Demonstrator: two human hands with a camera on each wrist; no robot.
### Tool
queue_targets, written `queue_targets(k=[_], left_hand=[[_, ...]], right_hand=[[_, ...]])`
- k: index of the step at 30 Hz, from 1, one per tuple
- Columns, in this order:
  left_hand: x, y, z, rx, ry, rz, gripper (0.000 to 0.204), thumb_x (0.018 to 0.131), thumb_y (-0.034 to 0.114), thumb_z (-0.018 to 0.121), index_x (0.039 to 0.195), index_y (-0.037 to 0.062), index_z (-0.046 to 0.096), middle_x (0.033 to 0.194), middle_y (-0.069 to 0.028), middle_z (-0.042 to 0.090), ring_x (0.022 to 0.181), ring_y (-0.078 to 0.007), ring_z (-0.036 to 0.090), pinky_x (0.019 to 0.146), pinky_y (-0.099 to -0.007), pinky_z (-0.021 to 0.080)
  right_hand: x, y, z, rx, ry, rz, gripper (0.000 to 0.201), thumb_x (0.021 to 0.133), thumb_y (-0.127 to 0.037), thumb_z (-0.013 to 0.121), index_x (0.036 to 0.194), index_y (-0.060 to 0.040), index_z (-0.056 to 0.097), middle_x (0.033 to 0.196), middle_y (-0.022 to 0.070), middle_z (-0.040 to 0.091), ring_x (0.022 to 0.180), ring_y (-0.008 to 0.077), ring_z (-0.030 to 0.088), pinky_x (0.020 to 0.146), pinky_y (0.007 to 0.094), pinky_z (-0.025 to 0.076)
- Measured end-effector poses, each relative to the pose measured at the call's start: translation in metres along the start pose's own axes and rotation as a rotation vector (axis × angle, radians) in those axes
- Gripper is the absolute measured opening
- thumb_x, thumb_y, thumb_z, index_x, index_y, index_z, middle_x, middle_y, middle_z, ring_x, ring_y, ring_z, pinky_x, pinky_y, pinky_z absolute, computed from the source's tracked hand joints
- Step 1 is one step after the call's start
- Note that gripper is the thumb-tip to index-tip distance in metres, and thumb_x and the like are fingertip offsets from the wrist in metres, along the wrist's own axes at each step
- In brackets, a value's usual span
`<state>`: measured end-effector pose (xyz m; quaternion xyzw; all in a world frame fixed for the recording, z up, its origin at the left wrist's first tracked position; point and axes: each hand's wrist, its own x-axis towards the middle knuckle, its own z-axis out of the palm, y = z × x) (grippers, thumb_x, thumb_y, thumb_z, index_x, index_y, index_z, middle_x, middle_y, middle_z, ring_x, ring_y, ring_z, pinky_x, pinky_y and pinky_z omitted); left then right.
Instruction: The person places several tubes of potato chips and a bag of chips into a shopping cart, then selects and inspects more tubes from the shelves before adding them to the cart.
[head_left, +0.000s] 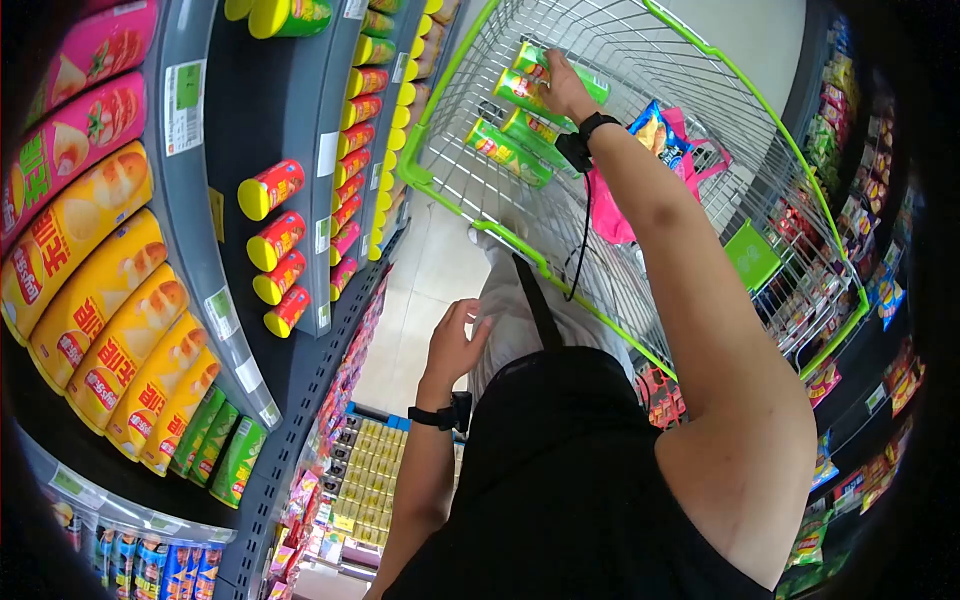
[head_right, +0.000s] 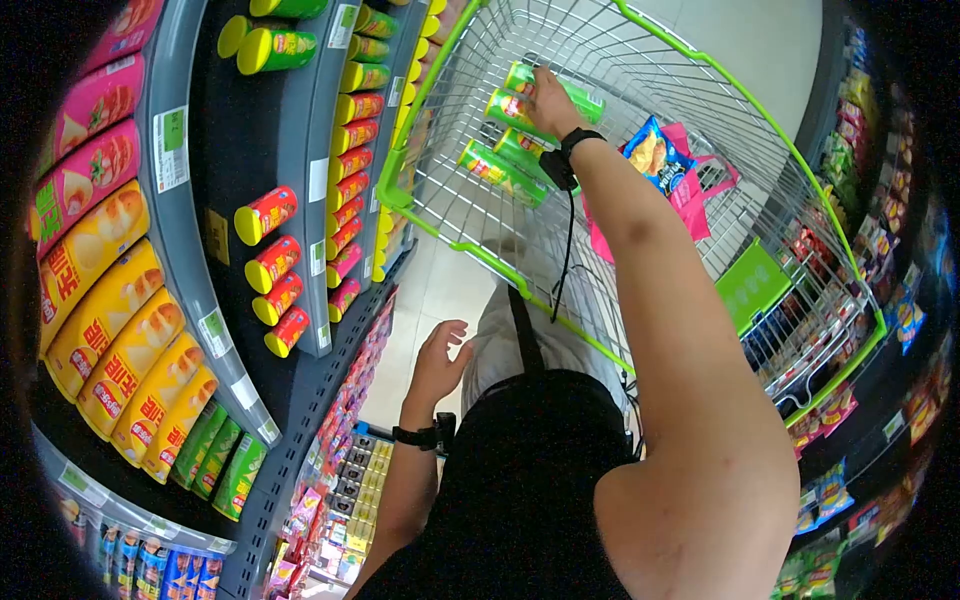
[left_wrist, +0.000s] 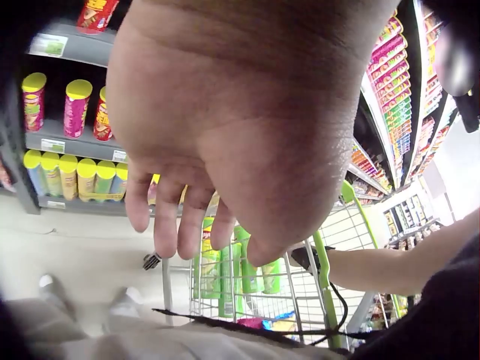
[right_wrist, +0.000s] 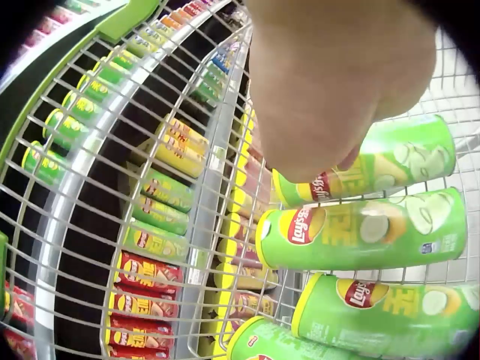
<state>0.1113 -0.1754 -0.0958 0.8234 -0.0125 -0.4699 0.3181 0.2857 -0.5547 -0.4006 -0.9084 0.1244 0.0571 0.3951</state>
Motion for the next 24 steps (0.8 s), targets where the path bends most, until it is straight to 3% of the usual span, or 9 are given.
queue_targets(k=[4, 8, 11, 14, 15, 17, 20, 22, 24], left_hand=[[0.011, 0.007, 0.002, 0.019, -0.028, 0.045, 0.036, 0.094, 0.025, 0.071, 0.122, 0.0037, 0.062, 0.114, -0.0136, 0.068, 0.096, -0.0287, 0.069, 0.085, -0.0386, 0.055], [0.021, 0.015, 0.001, 0.016, -0.042, 0.078, 0.035, 0.093, 0.023, 0.071, 0.121, 0.003, 0.062, 0.111, -0.0141, 0.068, 0.094, -0.0285, 0.068, 0.085, -0.038, 0.055], [0.028, 0.017, -0.001, 0.046, -0.086, 0.046, 0.035, 0.093, 0.021, 0.071, 0.121, 0.0029, 0.062, 0.111, -0.0141, 0.068, 0.094, -0.0281, 0.068, 0.084, -0.0379, 0.054], [0.03, 0.007, 0.002, 0.095, -0.096, 0.039, 0.035, 0.093, 0.021, 0.072, 0.121, 0.0023, 0.061, 0.111, -0.0142, 0.068, 0.093, -0.0279, 0.068, 0.084, -0.0379, 0.054], [0.03, 0.004, 0.003, 0.096, -0.098, 0.032, 0.035, 0.093, 0.02, 0.072, 0.121, 0.0023, 0.061, 0.111, -0.0143, 0.068, 0.093, -0.028, 0.068, 0.084, -0.038, 0.054], [0.028, 0.0, 0.006, 0.095, -0.104, 0.014, 0.035, 0.092, 0.02, 0.072, 0.121, 0.0023, 0.061, 0.111, -0.0145, 0.068, 0.093, -0.0281, 0.068, 0.084, -0.0382, 0.054], [0.027, 0.0, 0.012, 0.109, -0.122, 0.011, 0.035, 0.092, 0.019, 0.071, 0.121, 0.0022, 0.061, 0.111, -0.0146, 0.068, 0.093, -0.0284, 0.068, 0.084, -0.0381, 0.054], [0.027, 0.003, 0.017, 0.119, -0.135, 0.004, 0.035, 0.092, 0.019, 0.071, 0.121, 0.0023, 0.061, 0.111, -0.0147, 0.068, 0.093, -0.0283, 0.068, 0.084, -0.038, 0.054], [0.028, 0.006, 0.022, 0.129, -0.14, 0.017, 0.035, 0.092, 0.019, 0.071, 0.121, 0.0026, 0.061, 0.111, -0.0147, 0.068, 0.093, -0.0284, 0.068, 0.084, -0.0379, 0.055]], right_hand=[[-0.023, 0.022, -0.018, -0.103, 0.081, 0.091, 0.069, 0.084, -0.018, 0.072, 0.144, 0.0022, 0.045, 0.15, 0.0291, 0.045, 0.137, 0.0461, 0.047, 0.116, 0.0457, 0.041], [-0.059, 0.007, -0.073, -0.426, 0.095, 0.715, 0.093, 0.077, -0.042, 0.084, 0.153, -0.0114, 0.041, 0.166, 0.0224, 0.022, 0.148, 0.0512, 0.03, 0.113, 0.0678, 0.036], [-0.093, 0.036, -0.087, -0.396, -0.089, 0.927, 0.111, 0.072, -0.051, 0.087, 0.161, -0.0185, 0.029, 0.168, 0.0212, 0.016, 0.15, 0.0561, 0.02, 0.109, 0.0777, 0.032], [-0.114, 0.053, -0.091, -0.254, -0.199, 1.062, 0.119, 0.074, -0.054, 0.085, 0.165, -0.0201, 0.016, 0.168, 0.0226, 0.015, 0.15, 0.0603, 0.016, 0.108, 0.0782, 0.033], [-0.12, 0.058, -0.086, -0.229, -0.157, 1.076, 0.122, 0.073, -0.057, 0.084, 0.166, -0.021, 0.013, 0.168, 0.0222, 0.017, 0.151, 0.0601, 0.01, 0.111, 0.0785, 0.027], [-0.129, 0.096, -0.056, -0.265, -0.039, 1.045, 0.121, 0.073, -0.055, 0.085, 0.165, -0.0366, 0.009, 0.17, 0.0219, 0.008, 0.151, 0.0601, 0.01, 0.106, 0.0806, 0.033], [-0.138, 0.11, -0.034, -0.202, 0.127, 1.079, 0.124, 0.071, -0.052, 0.089, 0.162, -0.0333, 0.008, 0.168, 0.0257, 0.008, 0.152, 0.0588, 0.005, 0.11, 0.0785, 0.027], [-0.145, 0.113, -0.026, -0.08, 0.212, 1.153, 0.126, 0.072, -0.051, 0.089, 0.162, -0.0177, 0.007, 0.164, 0.0305, 0.02, 0.154, 0.0533, -0.003, 0.117, 0.0775, 0.011], [-0.146, 0.113, -0.023, -0.01, 0.243, 1.289, 0.122, 0.072, -0.039, 0.091, 0.158, -0.0153, 0.008, 0.161, 0.0361, 0.013, 0.153, 0.0562, 0.005, 0.12, 0.0726, 0.016]])
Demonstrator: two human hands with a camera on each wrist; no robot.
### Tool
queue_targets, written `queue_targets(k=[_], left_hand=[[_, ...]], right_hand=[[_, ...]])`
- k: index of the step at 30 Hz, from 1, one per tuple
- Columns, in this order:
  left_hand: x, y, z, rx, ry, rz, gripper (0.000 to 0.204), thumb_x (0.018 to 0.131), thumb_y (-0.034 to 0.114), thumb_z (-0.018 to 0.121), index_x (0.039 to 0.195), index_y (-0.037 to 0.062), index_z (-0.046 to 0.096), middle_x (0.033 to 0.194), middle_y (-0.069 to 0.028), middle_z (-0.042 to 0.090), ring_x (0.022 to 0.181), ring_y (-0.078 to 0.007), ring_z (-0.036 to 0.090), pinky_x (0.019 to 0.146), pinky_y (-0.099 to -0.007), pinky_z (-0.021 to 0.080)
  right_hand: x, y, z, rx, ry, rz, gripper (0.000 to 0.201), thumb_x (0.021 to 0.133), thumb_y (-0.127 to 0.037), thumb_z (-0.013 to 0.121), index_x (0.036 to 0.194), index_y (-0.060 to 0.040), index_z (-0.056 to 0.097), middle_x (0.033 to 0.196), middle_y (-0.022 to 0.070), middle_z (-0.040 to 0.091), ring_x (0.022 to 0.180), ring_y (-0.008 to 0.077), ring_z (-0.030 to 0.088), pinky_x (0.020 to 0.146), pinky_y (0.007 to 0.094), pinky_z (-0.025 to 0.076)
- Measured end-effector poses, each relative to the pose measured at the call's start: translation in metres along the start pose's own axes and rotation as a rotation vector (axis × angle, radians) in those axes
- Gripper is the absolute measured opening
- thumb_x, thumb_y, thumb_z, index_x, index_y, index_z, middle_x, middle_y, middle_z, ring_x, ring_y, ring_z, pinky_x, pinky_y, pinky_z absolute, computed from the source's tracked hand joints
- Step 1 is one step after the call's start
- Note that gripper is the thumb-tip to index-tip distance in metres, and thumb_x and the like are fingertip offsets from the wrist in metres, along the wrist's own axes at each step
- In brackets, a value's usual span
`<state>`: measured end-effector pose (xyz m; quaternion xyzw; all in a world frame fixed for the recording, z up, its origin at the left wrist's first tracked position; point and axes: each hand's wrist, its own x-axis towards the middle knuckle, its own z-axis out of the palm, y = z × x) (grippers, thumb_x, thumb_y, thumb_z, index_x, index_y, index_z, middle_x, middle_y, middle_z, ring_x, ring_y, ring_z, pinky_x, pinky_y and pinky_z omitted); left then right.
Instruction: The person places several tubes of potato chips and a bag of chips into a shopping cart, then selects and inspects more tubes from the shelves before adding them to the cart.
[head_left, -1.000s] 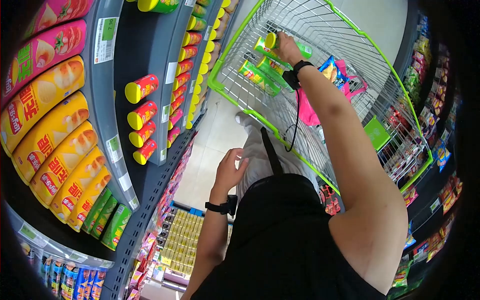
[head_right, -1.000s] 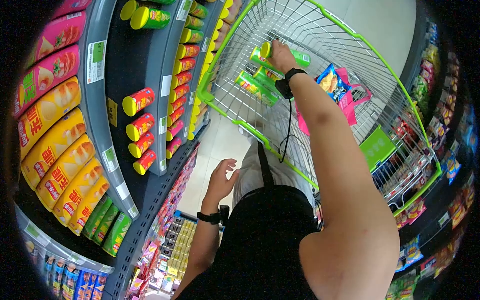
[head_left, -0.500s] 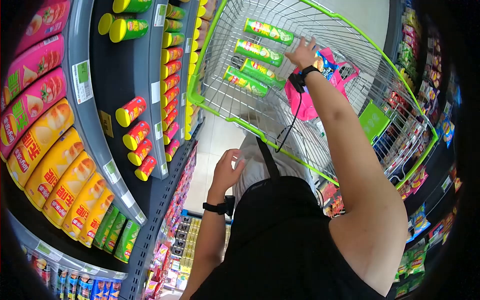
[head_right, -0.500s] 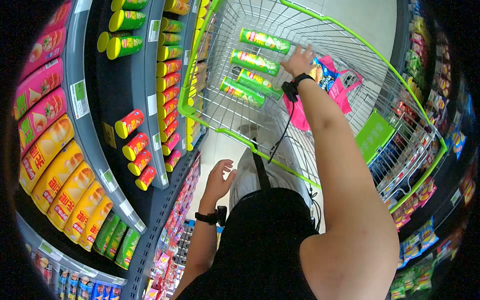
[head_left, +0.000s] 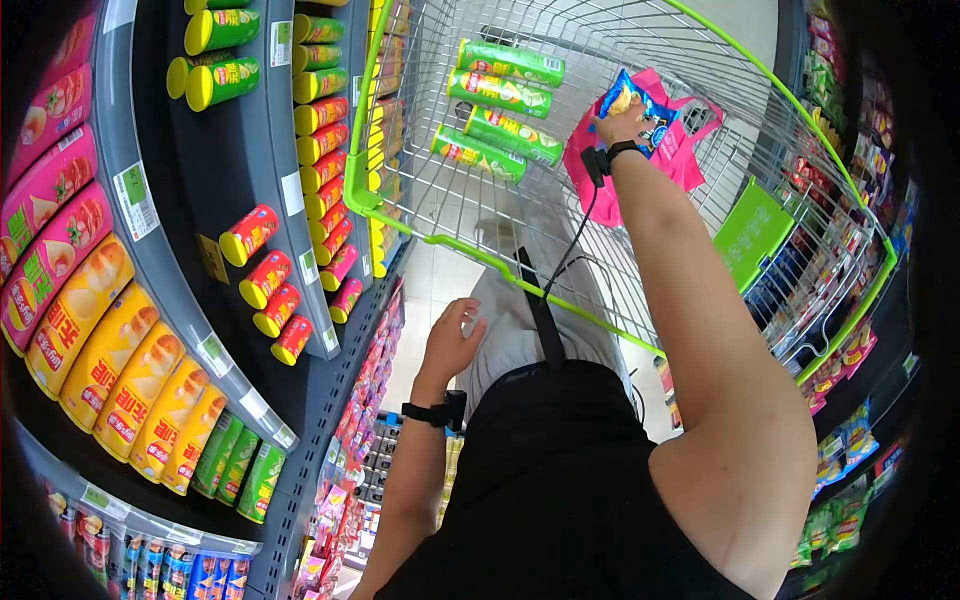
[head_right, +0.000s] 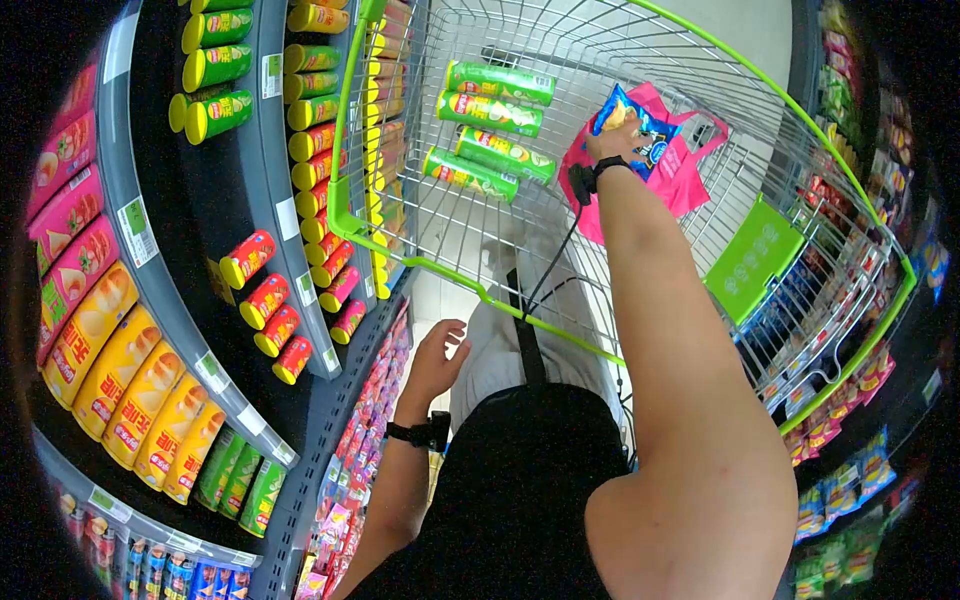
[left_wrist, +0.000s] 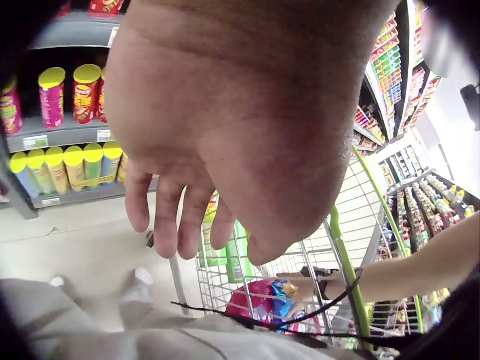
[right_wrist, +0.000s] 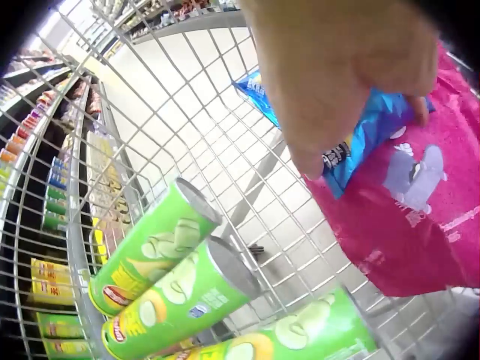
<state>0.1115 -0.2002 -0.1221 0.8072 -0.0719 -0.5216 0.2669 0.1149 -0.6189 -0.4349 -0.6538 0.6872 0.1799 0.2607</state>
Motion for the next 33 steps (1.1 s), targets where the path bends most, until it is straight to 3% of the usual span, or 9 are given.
queue_targets(k=[7, 8, 16, 19, 24, 27, 29, 31, 33], left_hand=[[-0.005, 0.008, 0.011, 0.057, -0.032, 0.117, 0.034, 0.092, 0.02, 0.072, 0.12, 0.0044, 0.061, 0.11, -0.014, 0.068, 0.096, -0.029, 0.068, 0.086, -0.038, 0.055], [-0.004, 0.006, 0.011, 0.082, -0.033, 0.145, 0.033, 0.092, 0.02, 0.072, 0.12, 0.0045, 0.061, 0.11, -0.0138, 0.068, 0.096, -0.0292, 0.068, 0.086, -0.0381, 0.055], [-0.02, -0.02, 0.021, 0.183, 0.06, 0.364, 0.033, 0.093, 0.022, 0.072, 0.119, 0.0052, 0.061, 0.105, -0.0127, 0.068, 0.092, -0.028, 0.067, 0.081, -0.0387, 0.054], [-0.044, -0.038, 0.038, 0.169, 0.088, 0.438, 0.032, 0.093, 0.022, 0.072, 0.118, 0.005, 0.062, 0.104, -0.0128, 0.068, 0.091, -0.0275, 0.067, 0.081, -0.0382, 0.054], [-0.08, -0.086, 0.089, -0.048, 0.08, 0.405, 0.029, 0.095, 0.019, 0.071, 0.118, 0.004, 0.064, 0.104, -0.0123, 0.071, 0.095, -0.0223, 0.068, 0.083, -0.0353, 0.055], [-0.07, -0.14, 0.128, -0.142, 0.114, 0.549, 0.026, 0.098, 0.018, 0.069, 0.118, 0.0019, 0.066, 0.103, -0.0113, 0.071, 0.098, -0.0156, 0.067, 0.083, -0.0322, 0.055], [-0.091, -0.124, 0.139, -0.471, -0.073, 0.441, 0.022, 0.1, 0.017, 0.066, 0.116, 0.0011, 0.065, 0.103, -0.0063, 0.068, 0.095, -0.0142, 0.065, 0.082, -0.0289, 0.054], [-0.099, -0.105, 0.148, -0.493, -0.126, 0.435, 0.024, 0.1, 0.017, 0.066, 0.118, 0.0016, 0.063, 0.101, -0.0064, 0.069, 0.09, -0.0141, 0.066, 0.077, -0.0276, 0.053], [-0.106, -0.078, 0.147, -0.659, -0.302, 0.467, 0.037, 0.099, 0.028, 0.067, 0.126, 0.0038, 0.059, 0.119, -0.0129, 0.068, 0.101, -0.0213, 0.068, 0.08, -0.0302, 0.056]], right_hand=[[0.003, 0.039, -0.025, 0.315, 0.095, -0.18, 0.102, 0.073, -0.015, 0.086, 0.155, -0.0085, 0.026, 0.151, 0.0364, 0.031, 0.142, 0.0522, 0.038, 0.116, 0.048, 0.041], [0.001, 0.045, -0.028, 0.328, 0.215, -0.243, 0.095, 0.073, -0.011, 0.084, 0.153, -0.0073, 0.032, 0.145, 0.0317, 0.045, 0.134, 0.0469, 0.051, 0.11, 0.0464, 0.047], [0.047, 0.134, -0.036, 0.6, 0.176, -0.251, 0.059, 0.081, -0.022, 0.077, 0.135, -0.0079, 0.058, 0.114, 0.0209, 0.072, 0.108, 0.0332, 0.07, 0.093, 0.0413, 0.054], [-0.053, 0.13, -0.122, 0.7, -0.067, -0.13, 0.055, 0.083, -0.031, 0.08, 0.13, -0.0099, 0.064, 0.107, 0.0171, 0.075, 0.098, 0.0275, 0.072, 0.083, 0.0391, 0.056], [-0.14, 0.16, -0.169, 0.955, 0.037, -0.385, 0.037, 0.091, -0.012, 0.068, 0.128, -0.0141, 0.068, 0.096, 0.0079, 0.073, 0.076, 0.0127, 0.064, 0.064, 0.0319, 0.052], [-0.188, 0.183, -0.211, 1.013, 0.231, -0.623, 0.036, 0.093, -0.003, 0.061, 0.128, -0.01, 0.065, 0.1, 0.0062, 0.072, 0.083, 0.012, 0.063, 0.07, 0.0292, 0.051], [-0.242, 0.208, -0.231, 1.02, 0.417, -0.751, 0.033, 0.094, -0.002, 0.06, 0.127, -0.0073, 0.064, 0.108, 0.0069, 0.07, 0.091, 0.0126, 0.062, 0.079, 0.0284, 0.052], [-0.32, 0.233, -0.282, 0.807, 0.295, -0.783, 0.036, 0.093, 0.0, 0.062, 0.129, -0.0046, 0.062, 0.12, 0.0095, 0.067, 0.099, 0.0162, 0.064, 0.087, 0.0309, 0.053], [-0.348, 0.26, -0.29, 0.919, 0.338, -1.136, 0.032, 0.093, 0.0, 0.062, 0.124, -0.0043, 0.063, 0.115, 0.0113, 0.066, 0.101, 0.0206, 0.065, 0.087, 0.0353, 0.054]])
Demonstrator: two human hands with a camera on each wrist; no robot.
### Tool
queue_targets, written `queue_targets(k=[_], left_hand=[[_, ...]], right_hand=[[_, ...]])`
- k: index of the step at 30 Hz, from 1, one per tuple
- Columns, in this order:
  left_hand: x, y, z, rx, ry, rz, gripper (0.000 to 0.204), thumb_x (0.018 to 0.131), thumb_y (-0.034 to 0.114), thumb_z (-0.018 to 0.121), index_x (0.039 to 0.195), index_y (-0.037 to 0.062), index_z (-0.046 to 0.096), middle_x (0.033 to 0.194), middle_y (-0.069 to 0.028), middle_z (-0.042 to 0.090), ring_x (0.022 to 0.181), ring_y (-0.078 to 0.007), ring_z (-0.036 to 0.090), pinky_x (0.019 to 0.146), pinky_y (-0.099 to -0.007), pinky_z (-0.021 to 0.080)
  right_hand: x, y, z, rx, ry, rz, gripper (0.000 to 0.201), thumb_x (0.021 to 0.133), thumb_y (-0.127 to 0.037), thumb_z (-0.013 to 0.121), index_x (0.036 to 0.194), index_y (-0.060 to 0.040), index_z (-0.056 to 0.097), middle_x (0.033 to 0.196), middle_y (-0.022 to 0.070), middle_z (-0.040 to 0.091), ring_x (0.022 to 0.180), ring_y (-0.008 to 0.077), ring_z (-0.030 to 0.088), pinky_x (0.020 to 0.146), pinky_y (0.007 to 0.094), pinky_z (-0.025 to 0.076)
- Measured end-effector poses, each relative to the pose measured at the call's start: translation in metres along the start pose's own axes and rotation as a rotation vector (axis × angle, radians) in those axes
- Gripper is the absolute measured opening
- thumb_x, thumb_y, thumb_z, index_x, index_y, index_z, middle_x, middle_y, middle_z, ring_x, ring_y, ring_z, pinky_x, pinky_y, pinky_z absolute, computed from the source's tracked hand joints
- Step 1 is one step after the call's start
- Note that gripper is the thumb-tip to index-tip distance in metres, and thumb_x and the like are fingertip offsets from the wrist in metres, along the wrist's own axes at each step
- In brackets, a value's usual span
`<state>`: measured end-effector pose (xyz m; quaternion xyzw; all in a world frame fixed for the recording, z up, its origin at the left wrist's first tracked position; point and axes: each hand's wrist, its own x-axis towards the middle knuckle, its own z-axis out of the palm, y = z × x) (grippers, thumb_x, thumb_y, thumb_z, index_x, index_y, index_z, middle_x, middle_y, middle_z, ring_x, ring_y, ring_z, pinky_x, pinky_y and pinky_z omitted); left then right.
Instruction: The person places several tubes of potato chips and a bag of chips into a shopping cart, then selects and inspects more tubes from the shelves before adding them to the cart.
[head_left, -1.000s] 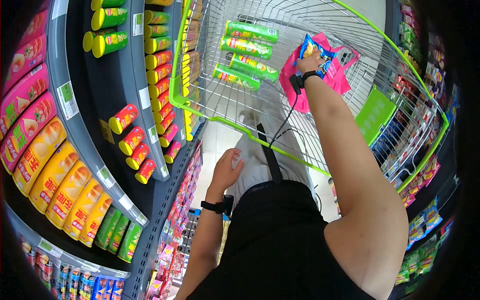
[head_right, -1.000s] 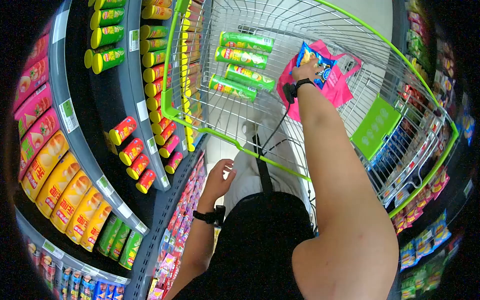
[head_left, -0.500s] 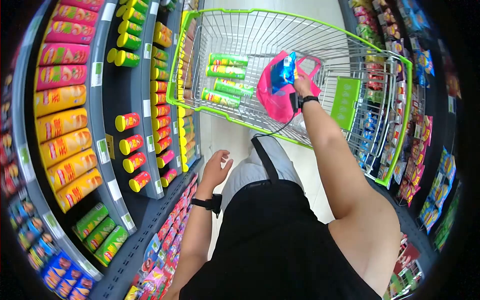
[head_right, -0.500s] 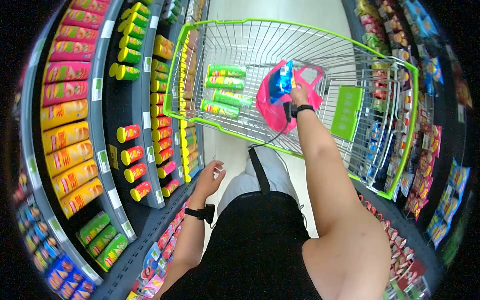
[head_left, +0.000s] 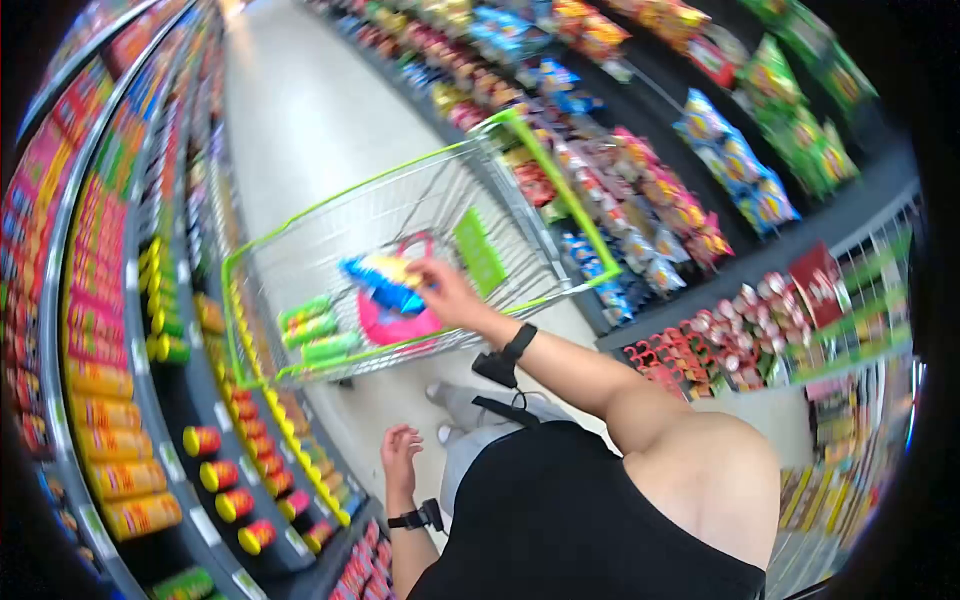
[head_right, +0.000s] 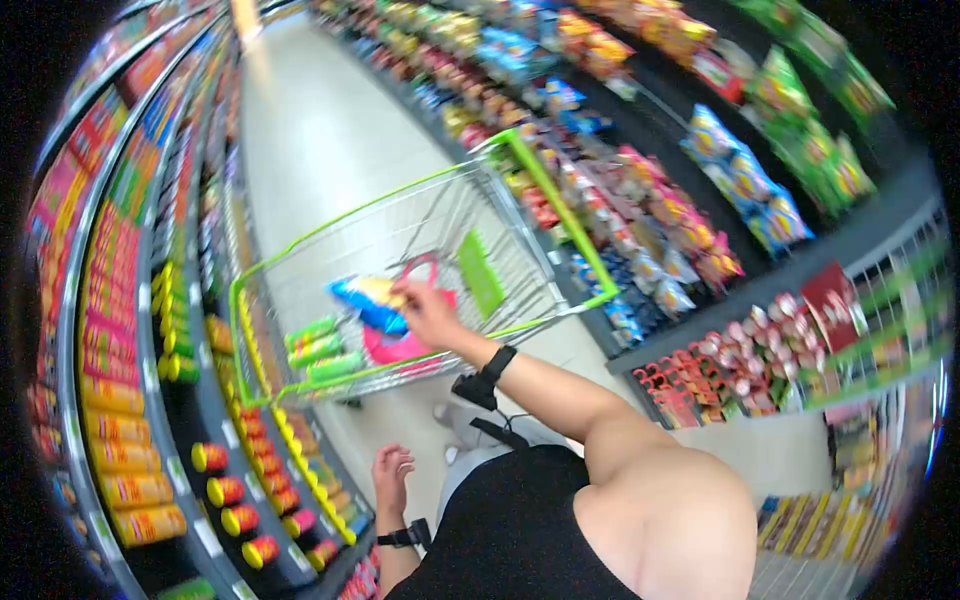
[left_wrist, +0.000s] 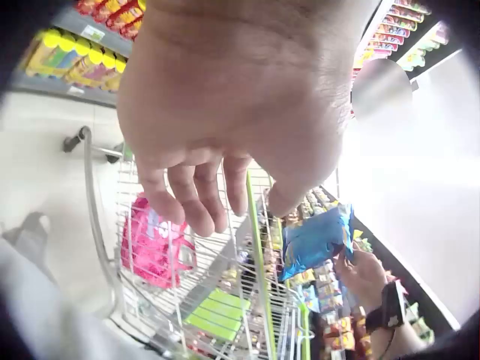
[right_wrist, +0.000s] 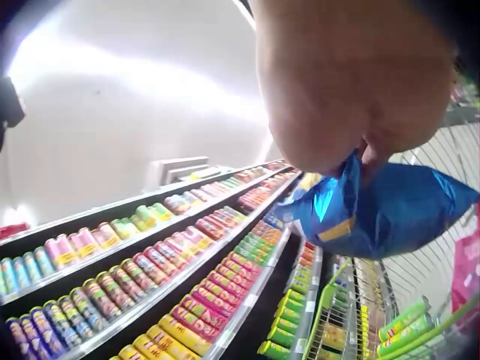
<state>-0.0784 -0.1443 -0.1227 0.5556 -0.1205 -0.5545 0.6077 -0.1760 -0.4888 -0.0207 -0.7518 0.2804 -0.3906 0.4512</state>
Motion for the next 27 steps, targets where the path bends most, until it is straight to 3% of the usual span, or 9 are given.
queue_targets(k=[3, 6, 10, 13, 15, 19, 23, 24, 27], left_hand=[[0.005, 0.068, 0.05, -0.531, -0.395, 0.091, 0.063, 0.096, 0.051, 0.064, 0.137, 0.0054, 0.052, 0.133, -0.0161, 0.062, 0.125, -0.0294, 0.06, 0.091, -0.0394, 0.057], [0.024, 0.102, 0.086, -0.733, -0.816, 0.06, 0.09, 0.093, 0.068, 0.058, 0.155, 0.0063, 0.036, 0.158, -0.0189, 0.044, 0.148, -0.0338, 0.039, 0.113, -0.0514, 0.044], [0.035, 0.1, 0.167, -0.702, -0.59, -0.025, 0.103, 0.095, 0.071, 0.053, 0.165, 0.0051, 0.016, 0.17, -0.0176, 0.024, 0.154, -0.0362, 0.03, 0.126, -0.052, 0.025], [0.05, 0.068, 0.221, -0.453, -0.648, -0.112, 0.095, 0.095, 0.066, 0.059, 0.161, 0.0065, 0.026, 0.165, -0.0128, 0.035, 0.152, -0.0324, 0.034, 0.126, -0.0493, 0.024], [0.067, 0.033, 0.26, -0.442, -0.561, -0.199, 0.077, 0.096, 0.045, 0.07, 0.155, 0.007, 0.038, 0.153, -0.0114, 0.051, 0.14, -0.031, 0.051, 0.119, -0.0503, 0.038], [0.088, -0.013, 0.368, -0.434, -0.541, -0.204, 0.069, 0.096, 0.032, 0.074, 0.15, 0.0069, 0.041, 0.147, -0.0112, 0.056, 0.13, -0.0305, 0.059, 0.11, -0.0476, 0.05], [0.082, -0.024, 0.479, -0.32, -0.535, -0.121, 0.073, 0.092, 0.027, 0.078, 0.151, 0.0069, 0.039, 0.145, -0.0133, 0.056, 0.131, -0.032, 0.059, 0.111, -0.0489, 0.05], [0.08, -0.024, 0.502, -0.304, -0.538, -0.108, 0.075, 0.09, 0.025, 0.08, 0.151, 0.006, 0.039, 0.144, -0.0136, 0.057, 0.131, -0.0311, 0.059, 0.111, -0.0477, 0.049], [0.081, -0.019, 0.55, -0.164, -0.623, 0.009, 0.083, 0.085, 0.022, 0.086, 0.15, 0.0028, 0.038, 0.143, -0.0109, 0.057, 0.129, -0.027, 0.059, 0.111, -0.0425, 0.047]], right_hand=[[-0.022, -0.097, -0.062, -0.072, -0.212, -0.194, 0.027, 0.09, 0.002, 0.06, 0.116, -0.0032, 0.064, 0.11, 0.0152, 0.065, 0.106, 0.0313, 0.064, 0.091, 0.041, 0.052], [-0.046, -0.127, -0.112, -0.029, -0.4, -0.344, 0.032, 0.09, 0.009, 0.056, 0.118, -0.0032, 0.064, 0.109, 0.0143, 0.064, 0.104, 0.0317, 0.063, 0.092, 0.0405, 0.051], [-0.086, -0.145, -0.19, 0.007, -0.519, -0.307, 0.029, 0.089, 0.011, 0.053, 0.112, -0.0019, 0.066, 0.108, 0.015, 0.062, 0.105, 0.0348, 0.061, 0.093, 0.0429, 0.049], [-0.12, -0.131, -0.255, -0.02, -0.492, -0.278, 0.027, 0.089, 0.011, 0.054, 0.109, -0.0019, 0.067, 0.11, 0.0146, 0.063, 0.106, 0.035, 0.061, 0.094, 0.0426, 0.049], [-0.142, -0.116, -0.301, -0.017, -0.456, -0.271, 0.026, 0.089, 0.011, 0.055, 0.108, -0.0019, 0.068, 0.111, 0.0142, 0.063, 0.106, 0.035, 0.061, 0.095, 0.0426, 0.049], [-0.182, -0.087, -0.4, -0.017, -0.286, -0.14, 0.023, 0.089, 0.01, 0.059, 0.105, -0.0026, 0.07, 0.111, 0.0125, 0.064, 0.109, 0.031, 0.062, 0.094, 0.0397, 0.051], [-0.225, -0.045, -0.48, 0.161, 0.135, 0.087, 0.043, 0.089, -0.004, 0.073, 0.13, -0.0055, 0.059, 0.129, 0.0106, 0.058, 0.122, 0.0221, 0.057, 0.103, 0.0372, 0.05], [-0.237, -0.029, -0.494, 0.267, 0.136, 0.221, 0.062, 0.09, -0.015, 0.075, 0.144, -0.0062, 0.047, 0.141, 0.0107, 0.052, 0.13, 0.021, 0.053, 0.109, 0.0391, 0.047], [-0.242, 0.001, -0.53, 0.632, 0.094, 0.407, 0.068, 0.093, -0.021, 0.072, 0.151, -0.0056, 0.04, 0.146, 0.0133, 0.05, 0.135, 0.0226, 0.051, 0.113, 0.0392, 0.044]])
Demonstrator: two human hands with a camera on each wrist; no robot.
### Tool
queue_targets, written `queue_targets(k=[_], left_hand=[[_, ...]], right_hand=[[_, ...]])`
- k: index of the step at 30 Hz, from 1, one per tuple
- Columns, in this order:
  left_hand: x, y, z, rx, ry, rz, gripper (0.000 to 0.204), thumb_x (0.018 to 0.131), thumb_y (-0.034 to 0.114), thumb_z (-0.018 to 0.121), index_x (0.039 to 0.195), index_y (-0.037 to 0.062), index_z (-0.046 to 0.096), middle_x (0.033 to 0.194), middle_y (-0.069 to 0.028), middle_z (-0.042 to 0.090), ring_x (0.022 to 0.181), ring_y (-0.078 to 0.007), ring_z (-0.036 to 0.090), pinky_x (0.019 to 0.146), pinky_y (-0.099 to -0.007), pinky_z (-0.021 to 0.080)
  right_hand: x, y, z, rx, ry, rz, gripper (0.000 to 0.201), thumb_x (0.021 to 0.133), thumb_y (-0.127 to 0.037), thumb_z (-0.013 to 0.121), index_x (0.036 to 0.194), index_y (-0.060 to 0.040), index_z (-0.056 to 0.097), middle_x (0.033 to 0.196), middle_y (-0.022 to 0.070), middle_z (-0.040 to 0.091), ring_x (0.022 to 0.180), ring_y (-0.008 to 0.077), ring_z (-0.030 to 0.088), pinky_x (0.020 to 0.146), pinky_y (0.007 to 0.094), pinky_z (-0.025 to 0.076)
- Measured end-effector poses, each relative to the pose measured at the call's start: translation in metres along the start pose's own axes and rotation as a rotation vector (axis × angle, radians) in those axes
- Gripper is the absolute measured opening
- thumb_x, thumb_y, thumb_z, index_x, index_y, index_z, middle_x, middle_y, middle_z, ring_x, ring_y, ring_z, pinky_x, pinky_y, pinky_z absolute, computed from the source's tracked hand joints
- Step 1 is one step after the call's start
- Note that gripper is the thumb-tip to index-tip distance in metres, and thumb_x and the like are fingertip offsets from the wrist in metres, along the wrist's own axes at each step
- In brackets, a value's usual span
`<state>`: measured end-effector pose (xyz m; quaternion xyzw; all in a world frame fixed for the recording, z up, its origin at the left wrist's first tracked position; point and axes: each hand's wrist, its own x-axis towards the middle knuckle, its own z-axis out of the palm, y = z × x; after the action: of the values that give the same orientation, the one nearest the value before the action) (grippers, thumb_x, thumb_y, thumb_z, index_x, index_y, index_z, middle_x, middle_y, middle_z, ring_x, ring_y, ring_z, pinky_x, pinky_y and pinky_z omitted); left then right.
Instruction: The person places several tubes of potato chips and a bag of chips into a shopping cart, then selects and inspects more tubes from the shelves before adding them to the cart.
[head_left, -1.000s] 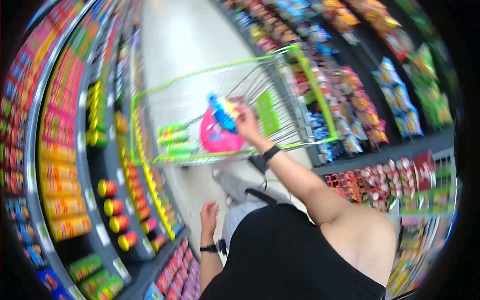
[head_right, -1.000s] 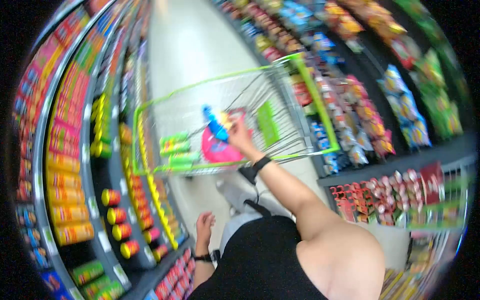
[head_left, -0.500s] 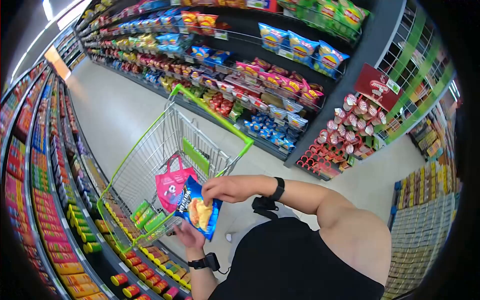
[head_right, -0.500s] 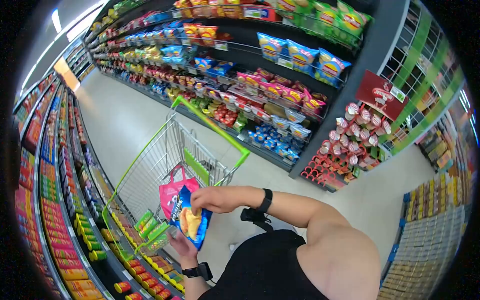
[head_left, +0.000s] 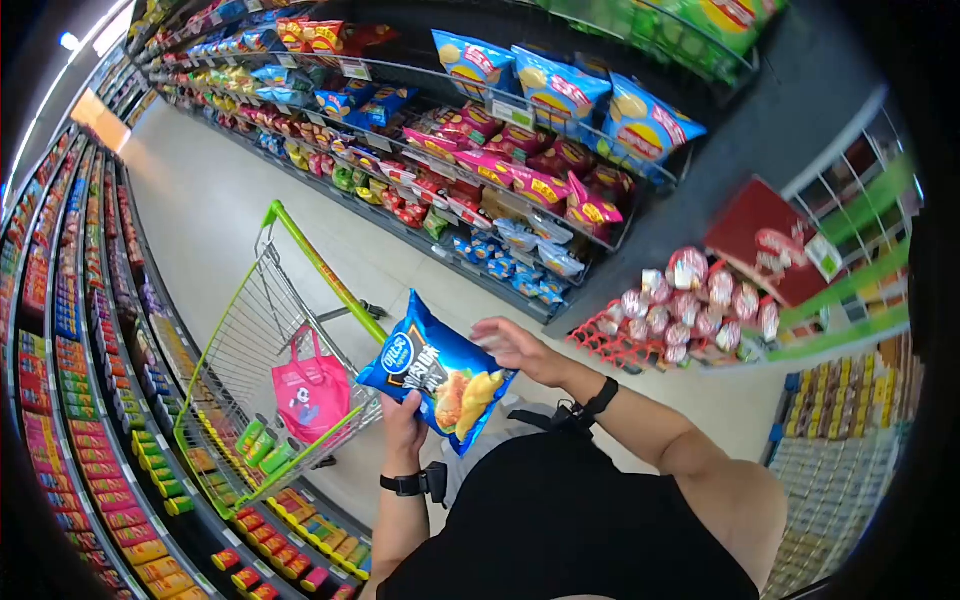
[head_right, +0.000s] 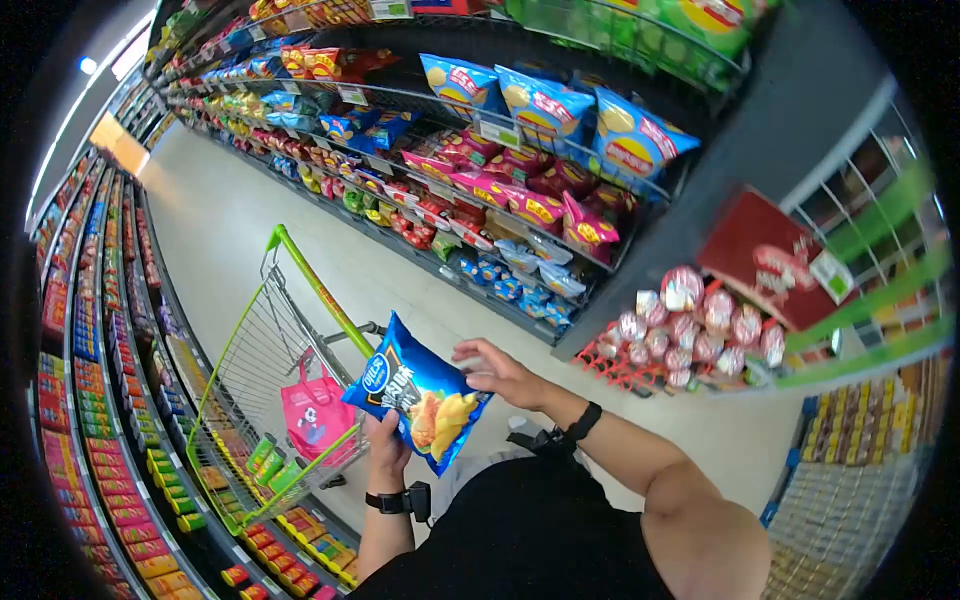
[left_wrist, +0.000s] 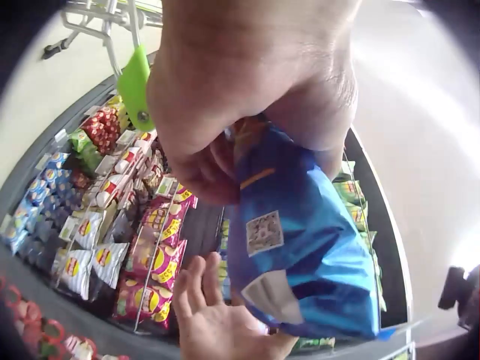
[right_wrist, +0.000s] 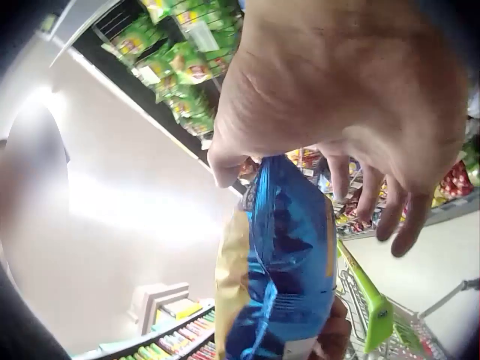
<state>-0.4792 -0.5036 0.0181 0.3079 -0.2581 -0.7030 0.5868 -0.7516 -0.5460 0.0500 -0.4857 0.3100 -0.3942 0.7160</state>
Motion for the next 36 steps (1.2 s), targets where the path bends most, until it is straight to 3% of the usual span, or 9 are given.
queue_targets(k=[6, 11, 14, 16, 18, 21, 28, 32, 36], left_hand=[[0.046, -0.005, 0.012, 0.176, 0.163, 0.07, 0.088, 0.084, 0.027, 0.087, 0.151, 0.0016, 0.038, 0.145, -0.0111, 0.055, 0.133, -0.0257, 0.055, 0.113, -0.0413, 0.045], [0.076, -0.027, -0.059, 0.215, 0.168, 0.135, 0.063, 0.097, 0.025, 0.071, 0.148, 0.003, 0.042, 0.14, -0.0104, 0.059, 0.128, -0.0269, 0.059, 0.111, -0.0406, 0.046], [0.106, 0.011, -0.054, 1.197, 0.13, -0.123, 0.057, 0.095, 0.023, 0.068, 0.143, 0.0007, 0.048, 0.129, -0.0194, 0.065, 0.116, -0.0357, 0.064, 0.098, -0.0414, 0.052], [0.121, 0.014, -0.044, 1.472, 0.179, 0.35, 0.042, 0.091, 0.021, 0.067, 0.126, -0.0008, 0.057, 0.11, -0.021, 0.066, 0.102, -0.0384, 0.064, 0.083, -0.0452, 0.055], [0.137, 0.029, -0.036, 1.598, -0.004, 0.222, 0.021, 0.093, 0.019, 0.065, 0.105, 0.0023, 0.059, 0.095, -0.0128, 0.063, 0.092, -0.0325, 0.064, 0.072, -0.0452, 0.056], [0.154, 0.018, -0.05, 1.649, -0.076, 0.516, 0.012, 0.091, 0.016, 0.064, 0.092, 0.0062, 0.057, 0.083, -0.0078, 0.058, 0.086, -0.0261, 0.063, 0.066, -0.0429, 0.055], [0.171, 0.019, -0.065, 1.698, 0.036, 0.327, 0.014, 0.086, 0.017, 0.068, 0.086, 0.0077, 0.058, 0.078, -0.0035, 0.062, 0.086, -0.0234, 0.063, 0.071, -0.0359, 0.056], [0.188, 0.011, -0.085, 1.625, 0.237, 0.488, 0.018, 0.089, 0.019, 0.068, 0.078, 0.0109, 0.056, 0.071, -0.0052, 0.059, 0.075, -0.0256, 0.062, 0.063, -0.0412, 0.053], [0.186, 0.052, -0.063, 1.616, 0.498, 0.197, 0.015, 0.087, 0.023, 0.071, 0.081, 0.0117, 0.062, 0.076, -0.0065, 0.06, 0.07, -0.028, 0.062, 0.062, -0.0408, 0.053]], right_hand=[[0.053, -0.022, -0.042, 0.122, -0.307, 0.313, 0.078, 0.096, -0.018, 0.073, 0.158, -0.0037, 0.028, 0.148, 0.0177, 0.051, 0.137, 0.0239, 0.051, 0.114, 0.0377, 0.043], [0.119, -0.012, -0.06, 0.142, -0.341, 0.339, 0.079, 0.095, -0.011, 0.074, 0.159, -0.0077, 0.029, 0.149, 0.0163, 0.051, 0.135, 0.0224, 0.051, 0.113, 0.0372, 0.043], [0.173, -0.03, -0.057, 0.207, -0.258, 0.288, 0.085, 0.092, -0.007, 0.076, 0.16, -0.0065, 0.025, 0.15, 0.0176, 0.05, 0.137, 0.0285, 0.052, 0.114, 0.0423, 0.044], [0.219, -0.027, -0.066, 0.105, -0.142, 0.247, 0.083, 0.09, -0.003, 0.075, 0.159, -0.0053, 0.028, 0.147, 0.0177, 0.053, 0.133, 0.0271, 0.055, 0.113, 0.0408, 0.045], [0.271, -0.044, -0.055, -0.085, -0.106, 0.215, 0.072, 0.089, 0.001, 0.072, 0.152, -0.0039, 0.038, 0.141, 0.0152, 0.058, 0.127, 0.0232, 0.059, 0.109, 0.0366, 0.047], [0.336, -0.066, -0.04, -0.145, -0.232, 0.241, 0.071, 0.088, -0.002, 0.073, 0.151, -0.0029, 0.039, 0.139, 0.0142, 0.06, 0.125, 0.0215, 0.06, 0.107, 0.0354, 0.047], [0.483, -0.067, 0.003, 0.213, -0.346, 0.232, 0.064, 0.09, -0.007, 0.065, 0.15, -0.0024, 0.042, 0.138, 0.0137, 0.061, 0.126, 0.0266, 0.061, 0.111, 0.0412, 0.046], [0.562, -0.042, 0.033, 0.371, -0.419, 0.29, 0.049, 0.097, -0.012, 0.059, 0.144, -0.0012, 0.047, 0.137, 0.0141, 0.062, 0.128, 0.0272, 0.06, 0.114, 0.0428, 0.043], [0.623, -0.047, 0.078, 0.467, -0.512, 0.358, 0.043, 0.1, -0.021, 0.055, 0.14, -0.0042, 0.051, 0.136, 0.011, 0.064, 0.126, 0.0241, 0.061, 0.111, 0.0398, 0.045]])
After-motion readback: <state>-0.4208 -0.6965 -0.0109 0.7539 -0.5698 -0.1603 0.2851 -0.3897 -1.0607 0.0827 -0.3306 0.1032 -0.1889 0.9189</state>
